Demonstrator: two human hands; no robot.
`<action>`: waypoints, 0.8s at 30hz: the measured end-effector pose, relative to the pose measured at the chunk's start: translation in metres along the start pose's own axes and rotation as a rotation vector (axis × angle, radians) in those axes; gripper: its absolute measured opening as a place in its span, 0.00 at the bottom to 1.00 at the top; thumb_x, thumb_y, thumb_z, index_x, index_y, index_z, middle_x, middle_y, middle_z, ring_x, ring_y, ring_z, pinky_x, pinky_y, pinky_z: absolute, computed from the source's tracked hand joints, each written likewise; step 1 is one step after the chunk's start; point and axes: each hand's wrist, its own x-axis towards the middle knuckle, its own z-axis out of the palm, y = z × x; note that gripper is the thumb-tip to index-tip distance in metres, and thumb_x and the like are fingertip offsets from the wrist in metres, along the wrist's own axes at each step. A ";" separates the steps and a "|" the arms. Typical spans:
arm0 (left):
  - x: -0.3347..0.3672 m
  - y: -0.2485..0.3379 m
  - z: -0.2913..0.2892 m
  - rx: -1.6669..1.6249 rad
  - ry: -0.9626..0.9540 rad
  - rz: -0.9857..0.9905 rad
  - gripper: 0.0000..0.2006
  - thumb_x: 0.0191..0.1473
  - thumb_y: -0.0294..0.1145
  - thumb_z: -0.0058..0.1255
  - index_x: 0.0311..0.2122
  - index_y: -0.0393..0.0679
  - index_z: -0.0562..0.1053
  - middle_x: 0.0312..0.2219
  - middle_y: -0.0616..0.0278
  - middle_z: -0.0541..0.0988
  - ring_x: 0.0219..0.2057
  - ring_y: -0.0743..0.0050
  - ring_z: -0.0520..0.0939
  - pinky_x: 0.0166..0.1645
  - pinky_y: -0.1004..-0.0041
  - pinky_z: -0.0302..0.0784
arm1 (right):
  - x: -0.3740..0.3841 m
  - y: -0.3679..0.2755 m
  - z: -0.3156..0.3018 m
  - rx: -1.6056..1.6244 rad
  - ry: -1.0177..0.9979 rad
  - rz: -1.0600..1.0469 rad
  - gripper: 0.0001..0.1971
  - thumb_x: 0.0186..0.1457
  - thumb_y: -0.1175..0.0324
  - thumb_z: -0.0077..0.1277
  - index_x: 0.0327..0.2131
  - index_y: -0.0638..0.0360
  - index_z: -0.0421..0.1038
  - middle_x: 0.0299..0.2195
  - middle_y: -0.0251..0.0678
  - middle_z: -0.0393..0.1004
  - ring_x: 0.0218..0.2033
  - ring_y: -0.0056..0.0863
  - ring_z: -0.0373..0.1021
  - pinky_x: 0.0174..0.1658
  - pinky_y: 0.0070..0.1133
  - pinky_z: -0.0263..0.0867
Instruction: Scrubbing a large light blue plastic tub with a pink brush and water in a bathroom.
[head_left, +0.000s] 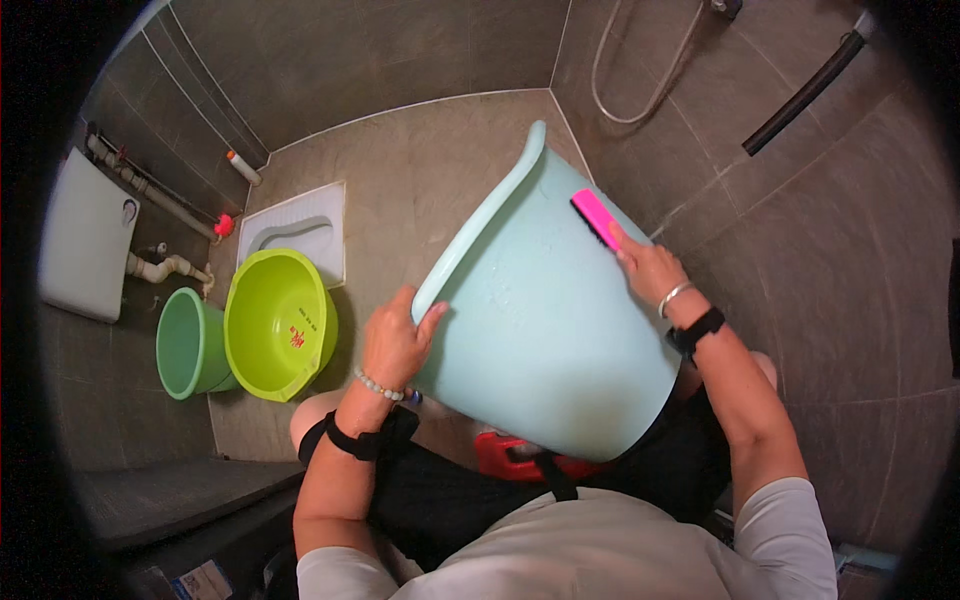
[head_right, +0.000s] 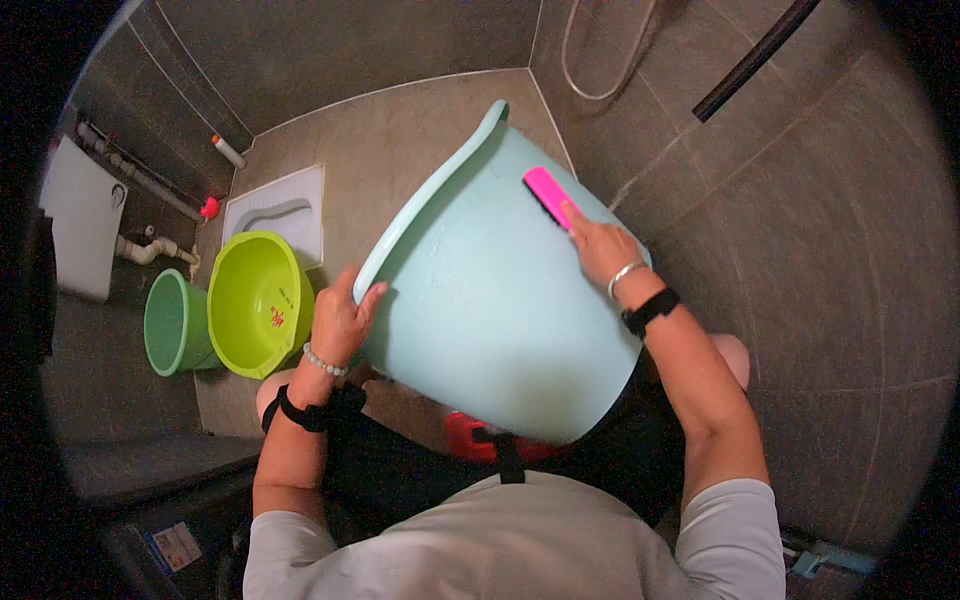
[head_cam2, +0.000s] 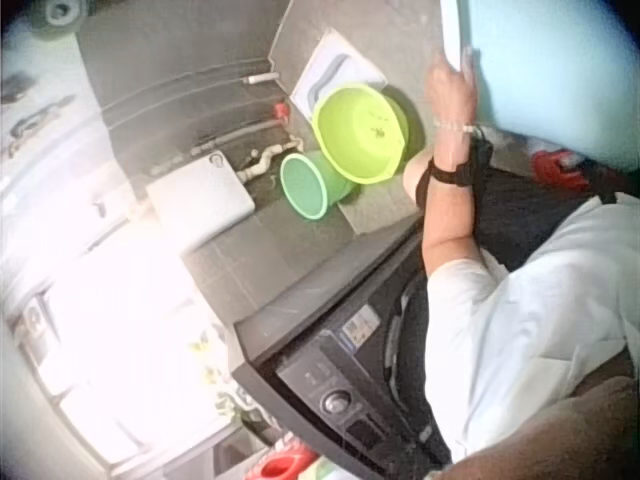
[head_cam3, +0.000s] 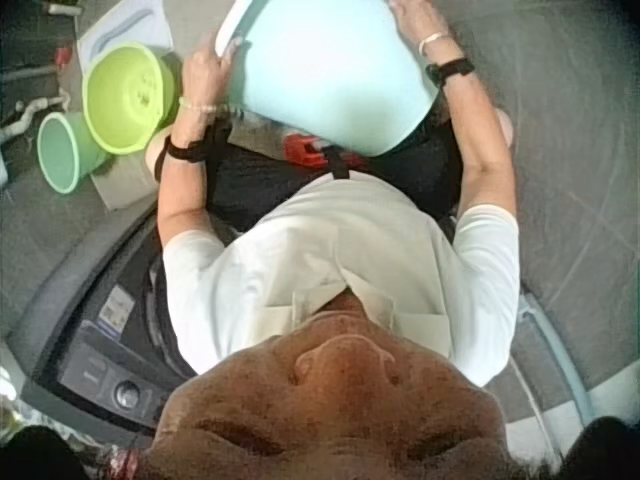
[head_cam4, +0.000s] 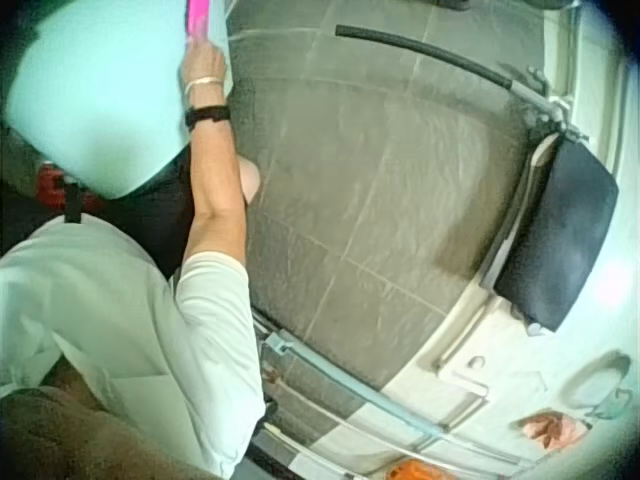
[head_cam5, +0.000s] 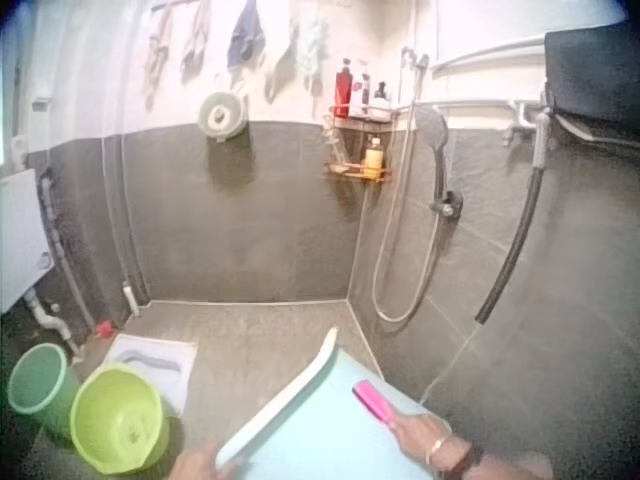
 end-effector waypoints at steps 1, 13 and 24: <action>0.000 -0.004 0.001 0.003 0.005 0.000 0.15 0.45 0.42 0.47 0.27 0.38 0.66 0.15 0.46 0.70 0.19 0.45 0.72 0.21 0.61 0.65 | -0.009 -0.002 0.007 0.060 0.012 -0.092 0.21 0.51 0.65 0.35 0.51 0.44 0.53 0.20 0.45 0.68 0.24 0.43 0.66 0.28 0.35 0.62; 0.030 -0.083 0.013 -0.044 0.065 -0.064 0.05 0.41 0.30 0.51 0.23 0.40 0.71 0.12 0.51 0.69 0.12 0.61 0.71 0.19 0.71 0.65 | -0.044 0.060 0.033 0.098 -0.094 0.279 0.24 0.50 0.70 0.35 0.52 0.42 0.48 0.26 0.48 0.69 0.29 0.46 0.67 0.33 0.36 0.63; 0.048 -0.043 0.021 0.094 0.322 -0.150 0.05 0.38 0.32 0.52 0.25 0.47 0.73 0.16 0.52 0.73 0.19 0.55 0.75 0.23 0.68 0.69 | -0.031 -0.030 0.009 0.134 -0.073 -0.133 0.25 0.47 0.73 0.34 0.52 0.46 0.48 0.20 0.48 0.68 0.22 0.45 0.67 0.25 0.36 0.63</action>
